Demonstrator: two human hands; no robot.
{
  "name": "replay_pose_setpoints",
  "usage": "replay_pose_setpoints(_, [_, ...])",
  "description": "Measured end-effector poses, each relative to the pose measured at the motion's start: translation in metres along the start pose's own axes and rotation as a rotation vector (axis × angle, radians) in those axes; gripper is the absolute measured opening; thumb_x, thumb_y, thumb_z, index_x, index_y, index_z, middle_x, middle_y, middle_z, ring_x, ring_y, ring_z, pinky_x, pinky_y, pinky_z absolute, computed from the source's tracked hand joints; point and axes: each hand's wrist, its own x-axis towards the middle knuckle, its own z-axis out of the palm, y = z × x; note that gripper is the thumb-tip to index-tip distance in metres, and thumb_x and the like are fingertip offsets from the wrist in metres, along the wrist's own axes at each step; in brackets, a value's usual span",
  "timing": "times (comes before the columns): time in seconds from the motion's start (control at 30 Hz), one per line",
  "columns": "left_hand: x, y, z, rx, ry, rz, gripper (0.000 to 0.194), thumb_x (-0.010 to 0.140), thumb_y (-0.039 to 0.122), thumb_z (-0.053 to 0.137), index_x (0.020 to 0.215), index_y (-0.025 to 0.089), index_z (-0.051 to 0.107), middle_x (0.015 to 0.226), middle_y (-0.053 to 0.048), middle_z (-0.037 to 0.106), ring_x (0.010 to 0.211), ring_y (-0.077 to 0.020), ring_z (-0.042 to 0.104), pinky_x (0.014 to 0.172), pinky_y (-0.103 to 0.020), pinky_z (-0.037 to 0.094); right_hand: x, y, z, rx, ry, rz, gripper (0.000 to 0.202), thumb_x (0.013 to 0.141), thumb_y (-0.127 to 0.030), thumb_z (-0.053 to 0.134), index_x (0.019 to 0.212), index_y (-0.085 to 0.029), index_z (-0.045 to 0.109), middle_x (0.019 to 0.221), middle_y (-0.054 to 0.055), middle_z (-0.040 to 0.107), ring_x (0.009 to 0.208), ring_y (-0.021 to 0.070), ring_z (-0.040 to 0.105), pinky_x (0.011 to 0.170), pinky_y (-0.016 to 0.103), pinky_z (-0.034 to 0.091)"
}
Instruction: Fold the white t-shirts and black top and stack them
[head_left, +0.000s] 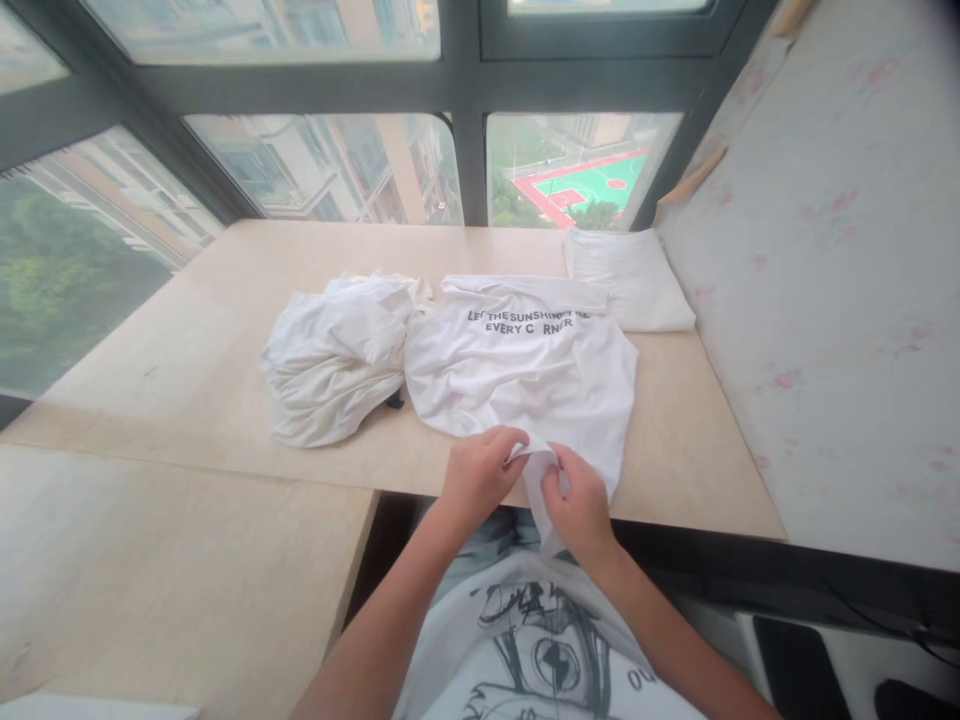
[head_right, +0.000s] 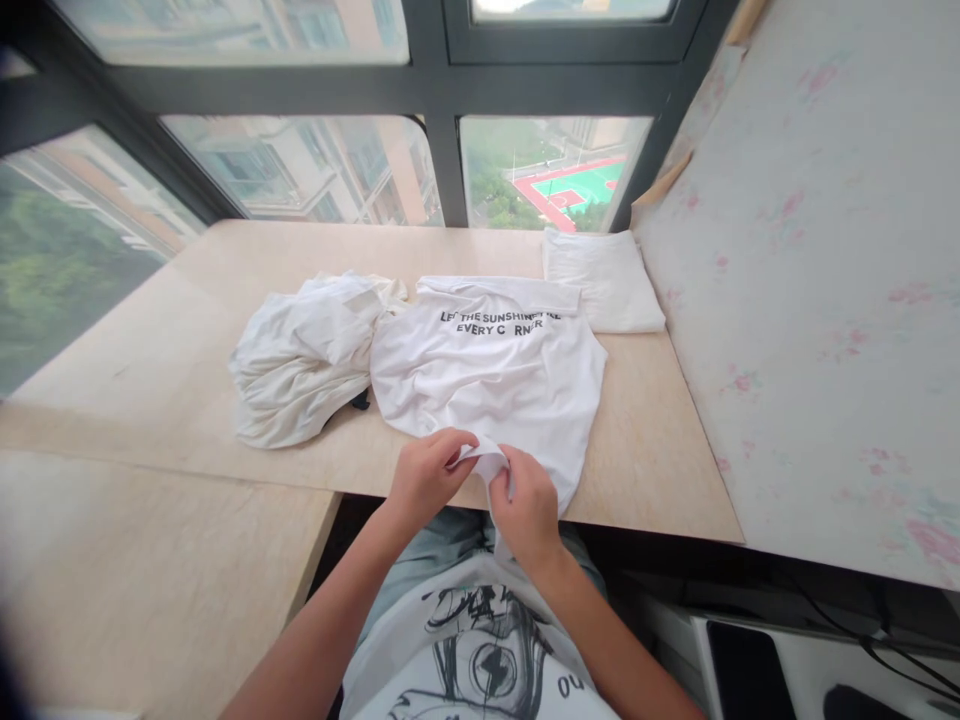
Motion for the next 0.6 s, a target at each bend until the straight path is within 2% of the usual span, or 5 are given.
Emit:
replay_pose_setpoints(0.1, [0.000, -0.013, -0.015, 0.153, -0.013, 0.011, 0.016, 0.090, 0.027, 0.054, 0.097, 0.024, 0.068, 0.084, -0.002, 0.069, 0.070, -0.0140, 0.061, 0.065, -0.024, 0.042, 0.009, 0.008, -0.024, -0.088, -0.038, -0.040, 0.026, 0.093, -0.032, 0.049, 0.101, -0.020, 0.070, 0.069, 0.002, 0.063, 0.064, 0.0137, 0.059, 0.067, 0.024, 0.048])
replay_pose_setpoints(0.17, [0.000, -0.022, -0.025, 0.222, -0.006, -0.003, 0.018, 0.087, 0.022, 0.055, 0.099, 0.024, 0.068, 0.086, -0.002, 0.069, 0.072, -0.0142, 0.061, 0.064, -0.023, 0.042, 0.010, 0.012, -0.039, -0.074, -0.147, -0.093, 0.026, 0.092, -0.035, 0.055, 0.106, -0.020, 0.070, 0.059, -0.003, 0.053, 0.053, 0.0099, 0.050, 0.059, 0.020, 0.044])
replay_pose_setpoints(0.3, [0.003, -0.039, -0.039, 0.294, 0.070, -0.066, 0.034, 0.077, 0.007, 0.049, 0.099, 0.023, 0.070, 0.084, -0.002, 0.067, 0.071, -0.0143, 0.059, 0.063, -0.023, 0.040, 0.011, 0.011, -0.064, -0.071, -0.299, -0.266, 0.025, 0.091, -0.022, 0.052, 0.109, -0.020, 0.069, 0.070, -0.001, 0.057, 0.061, 0.0099, 0.052, 0.062, 0.020, 0.044])
replay_pose_setpoints(0.4, [0.008, -0.049, -0.050, 0.286, 0.193, -0.156, 0.040, 0.072, 0.005, 0.049, 0.100, 0.021, 0.071, 0.080, -0.002, 0.065, 0.070, -0.0144, 0.057, 0.064, -0.023, 0.040, 0.014, 0.010, -0.081, -0.166, -0.229, -0.282, 0.032, 0.087, -0.011, 0.046, 0.106, -0.019, 0.070, 0.078, 0.002, 0.060, 0.067, 0.0111, 0.055, 0.066, 0.021, 0.046])
replay_pose_setpoints(0.6, [0.015, -0.065, -0.072, 0.307, 0.367, -0.255, 0.039, 0.067, 0.009, 0.053, 0.099, 0.019, 0.073, 0.068, 0.001, 0.058, 0.068, -0.0156, 0.055, 0.065, -0.025, 0.041, 0.030, 0.023, -0.117, -0.477, 0.053, -0.223, 0.029, 0.081, -0.010, 0.051, 0.098, -0.020, 0.073, 0.072, 0.001, 0.056, 0.067, 0.0134, 0.053, 0.062, 0.023, 0.041])
